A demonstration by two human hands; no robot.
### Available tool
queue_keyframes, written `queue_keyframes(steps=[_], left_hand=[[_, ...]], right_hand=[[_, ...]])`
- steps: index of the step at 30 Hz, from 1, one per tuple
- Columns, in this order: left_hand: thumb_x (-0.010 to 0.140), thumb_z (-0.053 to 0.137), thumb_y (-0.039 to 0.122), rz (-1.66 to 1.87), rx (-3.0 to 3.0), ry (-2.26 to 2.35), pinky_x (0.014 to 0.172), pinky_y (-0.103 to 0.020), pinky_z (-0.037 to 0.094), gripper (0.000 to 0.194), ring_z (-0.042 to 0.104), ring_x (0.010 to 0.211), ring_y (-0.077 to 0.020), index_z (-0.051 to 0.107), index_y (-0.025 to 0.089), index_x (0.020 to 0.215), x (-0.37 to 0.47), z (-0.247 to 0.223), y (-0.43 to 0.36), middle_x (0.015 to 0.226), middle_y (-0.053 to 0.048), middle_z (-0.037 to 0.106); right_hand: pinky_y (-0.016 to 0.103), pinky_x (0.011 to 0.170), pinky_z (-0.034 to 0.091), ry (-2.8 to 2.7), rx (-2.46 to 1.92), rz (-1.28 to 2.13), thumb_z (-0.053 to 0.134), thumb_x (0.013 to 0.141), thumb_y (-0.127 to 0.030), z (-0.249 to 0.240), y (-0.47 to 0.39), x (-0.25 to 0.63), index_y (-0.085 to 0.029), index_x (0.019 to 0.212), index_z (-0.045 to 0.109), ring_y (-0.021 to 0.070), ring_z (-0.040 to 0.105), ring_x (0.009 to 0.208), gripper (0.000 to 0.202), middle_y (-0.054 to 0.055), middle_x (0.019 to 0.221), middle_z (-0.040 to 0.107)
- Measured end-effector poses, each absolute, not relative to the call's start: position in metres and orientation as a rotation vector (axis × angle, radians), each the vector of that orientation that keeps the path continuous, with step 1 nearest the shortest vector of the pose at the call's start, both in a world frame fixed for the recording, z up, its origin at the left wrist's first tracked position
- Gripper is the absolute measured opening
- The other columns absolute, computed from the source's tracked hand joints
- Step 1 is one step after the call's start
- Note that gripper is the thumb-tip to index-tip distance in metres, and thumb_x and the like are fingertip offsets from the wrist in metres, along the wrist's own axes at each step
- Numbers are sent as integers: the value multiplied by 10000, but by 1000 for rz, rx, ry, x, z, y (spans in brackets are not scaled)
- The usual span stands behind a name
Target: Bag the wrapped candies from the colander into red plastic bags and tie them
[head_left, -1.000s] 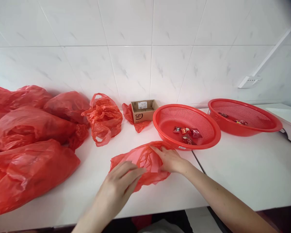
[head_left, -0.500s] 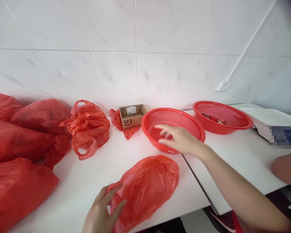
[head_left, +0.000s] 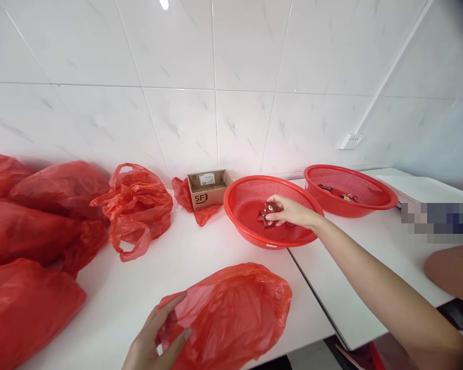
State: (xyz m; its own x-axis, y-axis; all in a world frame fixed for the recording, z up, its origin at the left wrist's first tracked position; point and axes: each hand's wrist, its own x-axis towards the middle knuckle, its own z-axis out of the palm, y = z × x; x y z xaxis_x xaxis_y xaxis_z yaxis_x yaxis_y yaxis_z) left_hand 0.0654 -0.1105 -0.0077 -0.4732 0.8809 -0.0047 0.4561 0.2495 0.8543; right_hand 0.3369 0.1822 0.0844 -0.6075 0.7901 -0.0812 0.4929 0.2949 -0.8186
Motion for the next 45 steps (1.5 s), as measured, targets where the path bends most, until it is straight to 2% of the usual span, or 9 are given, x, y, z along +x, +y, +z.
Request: queue_keyframes(steps=[5, 12, 20, 23, 26, 28, 31, 39, 45], left_hand=[[739, 626, 571, 1148, 982, 1986, 909, -349, 495, 586, 626, 1014, -236, 591, 292, 1253, 66, -10, -96, 1096, -21, 659], [792, 603, 503, 1241, 969, 1930, 923, -372, 495, 575, 614, 1081, -257, 555, 239, 1301, 57, -41, -76, 1217, -74, 629], [832, 591, 442, 1277, 1147, 1956, 937, -384, 490, 493, 595, 1104, -253, 582, 238, 1281, 53, -62, -77, 1216, -79, 611], [841, 587, 435, 1260, 1196, 1973, 939, -407, 487, 473, 594, 1106, -265, 590, 245, 1274, 55, -64, -79, 1190, -82, 616], [854, 577, 429, 1240, 1225, 1975, 915, -413, 499, 469, 602, 1091, -264, 576, 259, 1290, 57, -64, -79, 1203, -81, 611], [859, 577, 432, 1244, 1251, 1959, 913, -403, 499, 462, 610, 1070, -249, 577, 265, 1289, 58, -62, -79, 1202, -77, 614], [852, 592, 456, 1254, 1281, 1925, 933, -387, 488, 410, 612, 1063, -238, 640, 264, 1211, 58, -59, -79, 1165, -70, 632], [858, 581, 486, 1184, 1338, 1855, 790, -338, 506, 314, 630, 908, -219, 722, 245, 1003, 60, -60, -79, 1027, -70, 636], [906, 519, 449, 1217, 1380, 1778, 720, -296, 476, 320, 601, 780, -190, 703, 209, 804, 63, -54, -79, 851, -58, 627]], right_hand=[[307, 652, 542, -1919, -779, 1644, 747, 739, -366, 95, 130, 310, -166, 852, 551, 173, 668, 718, 302, 1, 771, 647], [325, 630, 573, -1727, -675, 2041, 653, 821, -495, 40, 75, 262, -158, 927, 603, 203, 665, 802, 357, 54, 871, 652], [292, 688, 471, -2061, -910, 1412, 588, 872, -365, -13, 64, 238, -190, 779, 563, 162, 609, 729, 199, 3, 762, 638], [329, 816, 472, -2029, -958, 1379, 576, 880, -385, -22, 65, 237, -200, 911, 595, 193, 619, 916, 189, 35, 961, 663], [365, 923, 455, -1961, -942, 1493, 698, 791, -380, -28, 60, 233, -215, 1061, 599, 224, 602, 1050, 331, 55, 1105, 655], [363, 903, 476, -1936, -854, 1624, 763, 730, -334, -30, 57, 230, -226, 1077, 608, 227, 626, 1008, 395, 41, 1066, 674], [351, 890, 483, -1889, -742, 1652, 745, 755, -293, -30, 55, 228, -227, 1014, 645, 215, 639, 965, 285, 24, 1003, 691], [302, 773, 471, -1738, -679, 1706, 707, 810, -374, -29, 50, 227, -200, 882, 635, 176, 610, 822, 202, 7, 849, 654], [257, 652, 421, -1849, -597, 1620, 483, 952, -384, -31, 42, 223, -196, 751, 555, 127, 515, 679, 284, -15, 722, 541]])
